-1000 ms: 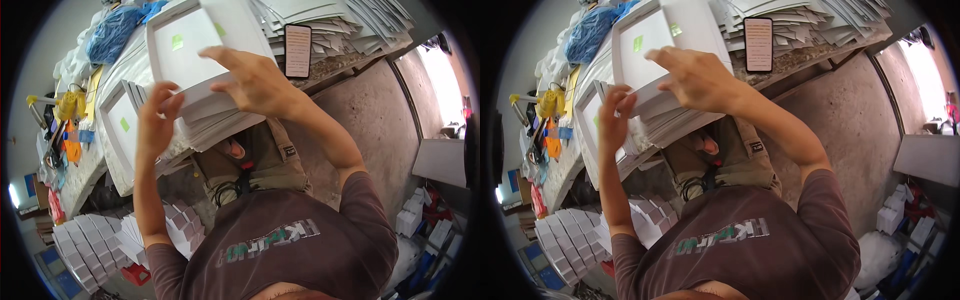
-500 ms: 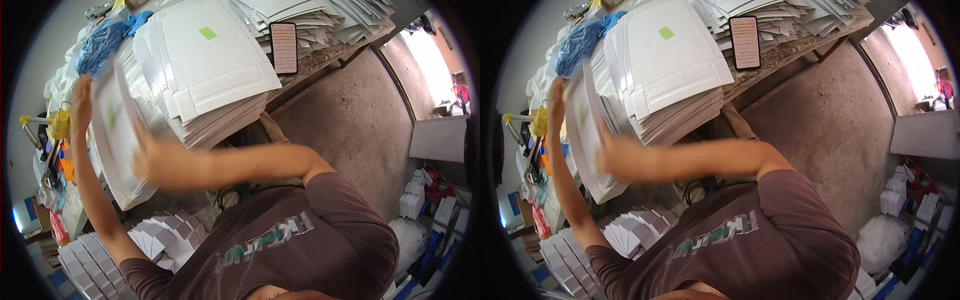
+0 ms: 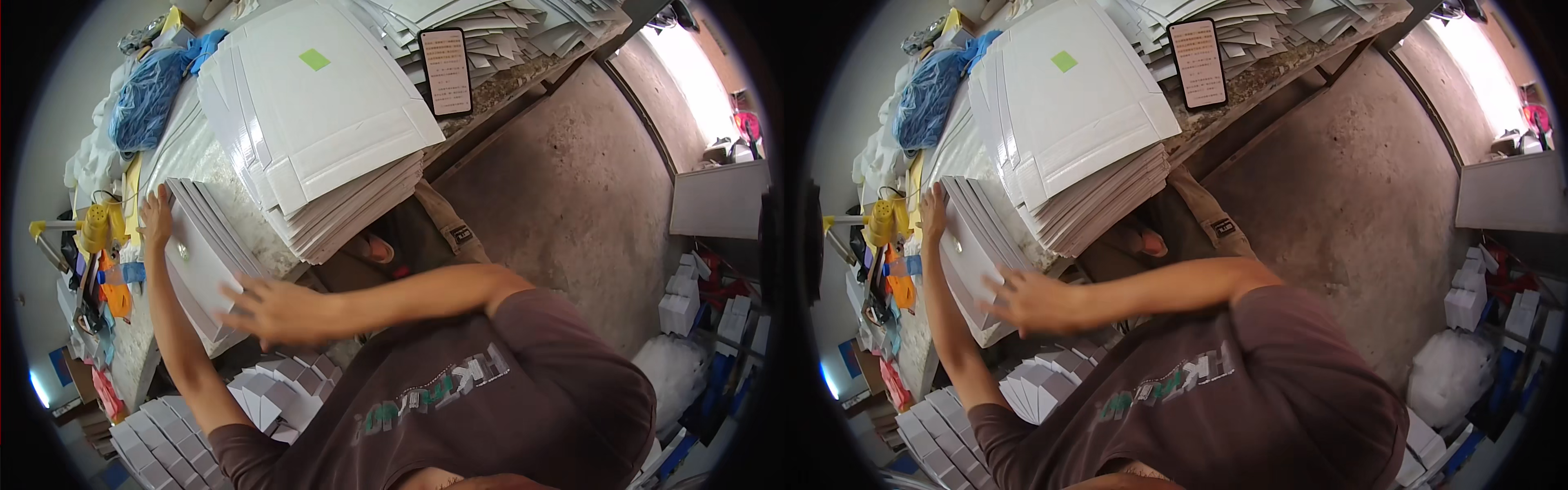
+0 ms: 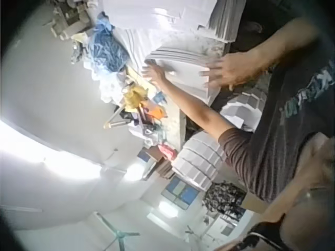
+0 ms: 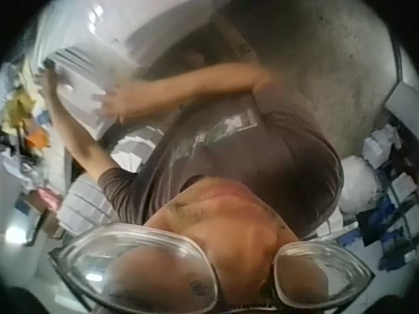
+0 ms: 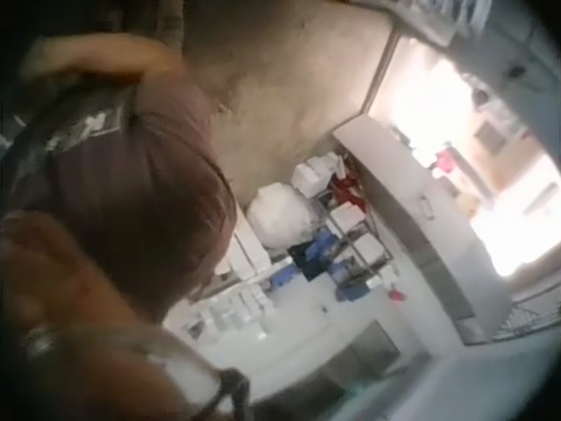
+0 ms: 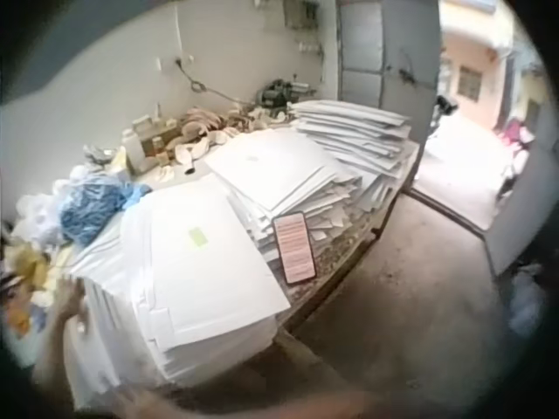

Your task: The person folds flat cardboard sheets into boxes by hand and stacks the assembled boxes onto a pile on the table.

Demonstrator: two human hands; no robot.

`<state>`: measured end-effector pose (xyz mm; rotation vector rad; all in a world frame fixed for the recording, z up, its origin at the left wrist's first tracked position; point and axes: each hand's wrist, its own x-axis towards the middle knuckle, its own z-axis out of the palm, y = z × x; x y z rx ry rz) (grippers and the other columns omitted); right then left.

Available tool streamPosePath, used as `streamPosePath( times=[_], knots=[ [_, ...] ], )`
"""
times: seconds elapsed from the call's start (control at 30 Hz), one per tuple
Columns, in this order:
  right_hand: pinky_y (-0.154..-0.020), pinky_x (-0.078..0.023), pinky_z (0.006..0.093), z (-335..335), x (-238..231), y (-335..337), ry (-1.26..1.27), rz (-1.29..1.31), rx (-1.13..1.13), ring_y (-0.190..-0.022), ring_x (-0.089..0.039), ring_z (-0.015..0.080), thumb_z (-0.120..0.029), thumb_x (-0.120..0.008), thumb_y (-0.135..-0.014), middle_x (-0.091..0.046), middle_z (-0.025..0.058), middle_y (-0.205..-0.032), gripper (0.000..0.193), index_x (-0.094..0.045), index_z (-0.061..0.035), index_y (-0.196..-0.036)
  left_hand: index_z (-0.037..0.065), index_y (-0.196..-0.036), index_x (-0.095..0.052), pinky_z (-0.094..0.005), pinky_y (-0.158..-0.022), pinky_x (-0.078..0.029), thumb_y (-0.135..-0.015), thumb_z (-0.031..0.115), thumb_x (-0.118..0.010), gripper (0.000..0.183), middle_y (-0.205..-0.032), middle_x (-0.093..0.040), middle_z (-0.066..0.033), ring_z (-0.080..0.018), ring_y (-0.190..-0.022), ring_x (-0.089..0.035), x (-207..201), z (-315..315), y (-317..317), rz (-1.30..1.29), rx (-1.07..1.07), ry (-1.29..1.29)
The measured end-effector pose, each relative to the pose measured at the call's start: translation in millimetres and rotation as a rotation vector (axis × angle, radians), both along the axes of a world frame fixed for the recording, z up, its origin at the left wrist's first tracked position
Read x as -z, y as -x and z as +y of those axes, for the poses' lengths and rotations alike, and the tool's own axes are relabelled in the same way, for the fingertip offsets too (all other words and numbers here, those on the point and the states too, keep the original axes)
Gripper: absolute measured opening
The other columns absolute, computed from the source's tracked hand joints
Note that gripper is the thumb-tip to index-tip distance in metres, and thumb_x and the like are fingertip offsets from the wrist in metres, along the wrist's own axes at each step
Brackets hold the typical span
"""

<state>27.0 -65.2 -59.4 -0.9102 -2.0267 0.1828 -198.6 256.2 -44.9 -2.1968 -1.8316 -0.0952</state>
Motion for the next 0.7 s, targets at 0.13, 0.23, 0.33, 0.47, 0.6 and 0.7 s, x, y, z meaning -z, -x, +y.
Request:
streamPosePath(
  times=[0.13, 0.23, 0.33, 0.47, 0.6, 0.7],
  knots=[
    [-0.094, -0.056, 0.042, -30, -60, -140, -0.266, 0.135, 0.345, -0.115, -0.067, 0.0341, -0.027, -0.076, -0.088, -0.064, 0.0217, -0.131, 0.052, -0.062, -0.0057, -0.133, 0.01, -0.162, -0.032, -0.0495, -0.126, -0.024, -0.103, 0.046, -0.058, 0.074, -0.167, -0.029, -0.0188, -0.0396, -0.152, -0.031, -51, -119, -131, -0.54, 0.525, 0.075],
    [-0.107, -0.045, 0.0513, -9, -57, -211, -0.196, 0.131, 0.763, -0.123, -0.057, 0.0469, -0.04, -0.073, -0.09, -0.063, 0.025, -0.128, 0.056, -0.063, -0.0014, -0.129, 0.01, -0.152, -0.05, -0.0443, -0.12, -0.037, -0.085, 0.023, -0.082, 0.075, -0.163, -0.039, -0.0184, -0.0349, -0.152, -0.036, -76, -251, -202, -0.533, 0.825, 0.232],
    [-0.115, -0.036, 0.0573, -4, -30, -242, -0.027, -0.106, 0.893, -0.139, -0.04, 0.0551, -0.059, -0.07, -0.091, -0.051, 0.0289, -0.146, 0.08, -0.055, 0.0006, -0.142, 0.007, -0.138, -0.064, -0.0425, -0.112, -0.046, -0.081, 0.013, -0.085, 0.062, -0.151, -0.055, -0.0156, -0.0337, -0.142, -0.05, -64, -251, -205, -0.482, 0.883, 0.075],
    [-0.116, -0.035, 0.0579, -7, -20, -237, 0.048, -0.176, 0.696, -0.139, -0.041, 0.0534, -0.062, -0.069, -0.09, -0.048, 0.0276, -0.151, 0.082, -0.056, 0.0004, -0.141, 0.007, -0.127, -0.069, -0.0403, -0.104, -0.053, -0.084, 0.008, -0.081, 0.044, -0.136, -0.068, -0.0118, -0.0326, -0.13, -0.061, -65, -241, -191, -0.636, 0.888, 0.132],
    [-0.115, -0.039, 0.052, -15, -47, -248, -0.009, -0.291, 0.666, -0.139, -0.046, 0.0427, -0.05, -0.071, -0.093, -0.054, 0.0233, -0.148, 0.072, -0.055, -0.0016, -0.143, 0.002, -0.112, -0.068, -0.0372, -0.099, -0.056, -0.09, -0.003, -0.07, 0.023, -0.126, -0.073, -0.0118, -0.0298, -0.115, -0.069, -108, -232, -216, -0.587, 0.938, -0.018],
    [-0.113, -0.042, 0.0492, -24, -61, -260, 0.067, -0.117, 0.522, -0.134, -0.051, 0.04, -0.042, -0.073, -0.093, -0.059, 0.0219, -0.142, 0.065, -0.057, -0.0015, -0.141, 0.001, -0.12, -0.062, -0.0363, -0.096, -0.057, -0.096, -0.007, -0.06, 0.025, -0.12, -0.074, -0.0159, -0.0279, -0.109, -0.073, -129, -237, -198, -1.052, 0.901, -0.027]
  ],
)
